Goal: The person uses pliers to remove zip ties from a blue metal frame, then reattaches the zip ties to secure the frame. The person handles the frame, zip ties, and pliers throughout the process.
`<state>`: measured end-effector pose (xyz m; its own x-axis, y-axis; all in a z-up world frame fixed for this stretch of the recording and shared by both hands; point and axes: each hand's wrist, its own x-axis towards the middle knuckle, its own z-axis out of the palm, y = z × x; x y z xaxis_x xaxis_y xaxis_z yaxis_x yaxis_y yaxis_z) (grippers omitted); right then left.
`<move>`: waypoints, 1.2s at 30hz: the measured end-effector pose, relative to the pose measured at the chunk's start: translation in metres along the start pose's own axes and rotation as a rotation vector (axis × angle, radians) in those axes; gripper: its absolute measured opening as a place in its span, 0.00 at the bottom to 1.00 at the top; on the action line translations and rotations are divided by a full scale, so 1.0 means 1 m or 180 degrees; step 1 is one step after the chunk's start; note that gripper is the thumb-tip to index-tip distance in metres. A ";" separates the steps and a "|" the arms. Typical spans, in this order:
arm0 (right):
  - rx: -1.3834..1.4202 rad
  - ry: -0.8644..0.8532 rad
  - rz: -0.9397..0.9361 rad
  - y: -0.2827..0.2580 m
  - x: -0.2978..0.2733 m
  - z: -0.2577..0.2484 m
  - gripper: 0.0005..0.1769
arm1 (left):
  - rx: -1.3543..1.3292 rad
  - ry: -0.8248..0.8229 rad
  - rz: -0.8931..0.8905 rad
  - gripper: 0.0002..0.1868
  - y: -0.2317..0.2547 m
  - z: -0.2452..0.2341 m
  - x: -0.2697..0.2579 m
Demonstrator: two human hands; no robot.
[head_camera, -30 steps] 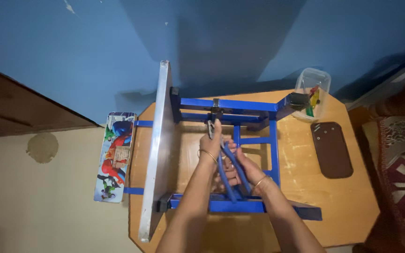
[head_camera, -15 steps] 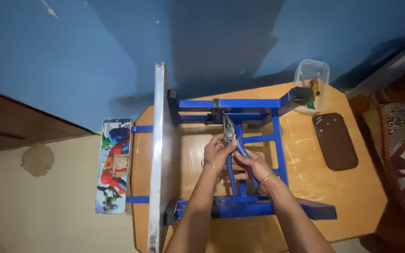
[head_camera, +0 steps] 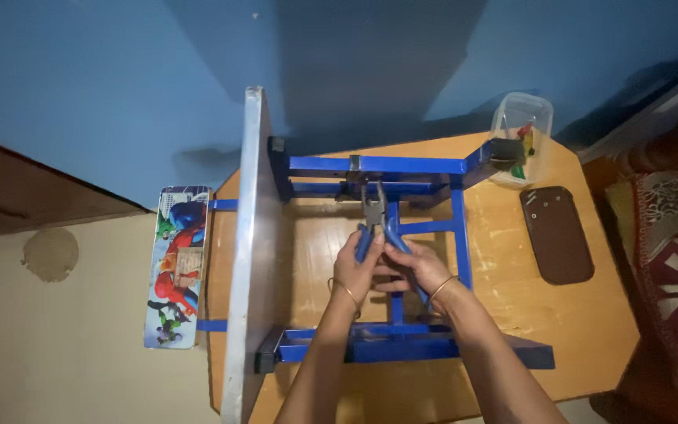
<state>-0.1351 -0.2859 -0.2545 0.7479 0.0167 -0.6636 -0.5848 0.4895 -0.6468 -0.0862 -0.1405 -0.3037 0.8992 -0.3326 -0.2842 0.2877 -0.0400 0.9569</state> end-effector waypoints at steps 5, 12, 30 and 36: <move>-0.0177 0.0004 0.0001 -0.015 -0.003 0.008 0.22 | -0.0116 0.0155 -0.0073 0.22 0.011 0.001 -0.001; 0.0111 0.0018 0.0008 -0.015 0.002 0.013 0.21 | -0.0672 0.0131 -0.0679 0.20 0.033 0.003 0.003; 0.1229 -0.1187 0.0410 0.035 0.020 0.006 0.22 | -0.0489 0.0107 -0.0341 0.11 -0.006 -0.006 0.023; 0.1488 -0.1673 0.0116 0.036 0.024 0.008 0.24 | -0.0173 0.0060 -0.1015 0.17 0.045 -0.011 0.010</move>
<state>-0.1358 -0.2607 -0.2906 0.8519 0.4015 -0.3362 -0.5043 0.8020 -0.3202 -0.0609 -0.1347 -0.2641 0.7667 -0.2939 -0.5708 0.5727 -0.0889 0.8150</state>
